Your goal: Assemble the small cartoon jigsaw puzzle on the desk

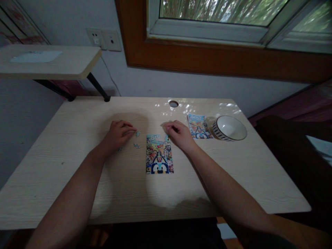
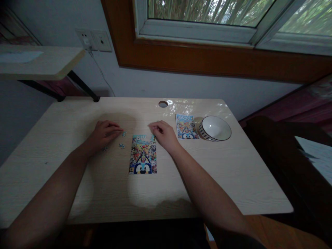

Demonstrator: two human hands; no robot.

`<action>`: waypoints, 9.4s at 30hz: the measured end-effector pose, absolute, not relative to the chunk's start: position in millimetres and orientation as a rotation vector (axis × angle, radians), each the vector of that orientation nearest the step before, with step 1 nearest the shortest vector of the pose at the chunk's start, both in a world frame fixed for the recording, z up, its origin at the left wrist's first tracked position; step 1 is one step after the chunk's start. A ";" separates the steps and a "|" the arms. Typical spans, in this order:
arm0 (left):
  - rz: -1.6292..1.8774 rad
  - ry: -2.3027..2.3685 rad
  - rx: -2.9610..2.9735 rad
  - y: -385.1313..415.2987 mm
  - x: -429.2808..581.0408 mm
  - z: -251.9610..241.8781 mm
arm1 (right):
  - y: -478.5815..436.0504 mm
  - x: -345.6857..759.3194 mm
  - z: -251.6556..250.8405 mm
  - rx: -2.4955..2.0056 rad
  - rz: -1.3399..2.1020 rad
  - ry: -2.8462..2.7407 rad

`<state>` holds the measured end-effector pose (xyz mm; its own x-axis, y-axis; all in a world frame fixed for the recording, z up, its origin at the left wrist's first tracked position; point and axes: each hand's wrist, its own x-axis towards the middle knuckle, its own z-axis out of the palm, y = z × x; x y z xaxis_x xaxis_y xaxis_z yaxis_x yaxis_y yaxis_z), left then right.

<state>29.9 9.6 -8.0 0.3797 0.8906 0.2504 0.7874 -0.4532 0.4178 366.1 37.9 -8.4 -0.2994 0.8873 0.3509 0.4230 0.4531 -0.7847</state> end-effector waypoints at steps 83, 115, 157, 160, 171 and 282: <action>0.517 1.224 2.343 -7.5 26.3 9.9 | 39.1 366.1 -11.7 -0.997 0.774 -1.976; 0.544 1.135 2.345 -9.0 48.7 11.7 | 38.1 365.4 -9.8 -1.005 0.809 -1.974; 0.532 1.066 2.366 -7.1 50.4 6.8 | 37.5 365.1 -7.5 -1.010 0.795 -1.997; 0.514 1.052 2.329 -7.8 53.0 10.7 | 38.1 365.8 -9.4 -0.999 0.792 -2.003; 0.526 1.200 2.131 -14.6 56.1 15.3 | 37.8 365.5 -10.0 -0.958 0.798 -1.994; 0.487 1.255 2.837 -24.4 107.4 -1.4 | 40.6 370.8 -10.0 -0.892 0.540 -2.317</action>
<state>107.4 -24.4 -1.4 0.6323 0.7224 0.2799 0.7220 -0.6805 0.1251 370.8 40.6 -10.0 -0.6001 0.7041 0.3795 0.4638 0.6929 -0.5521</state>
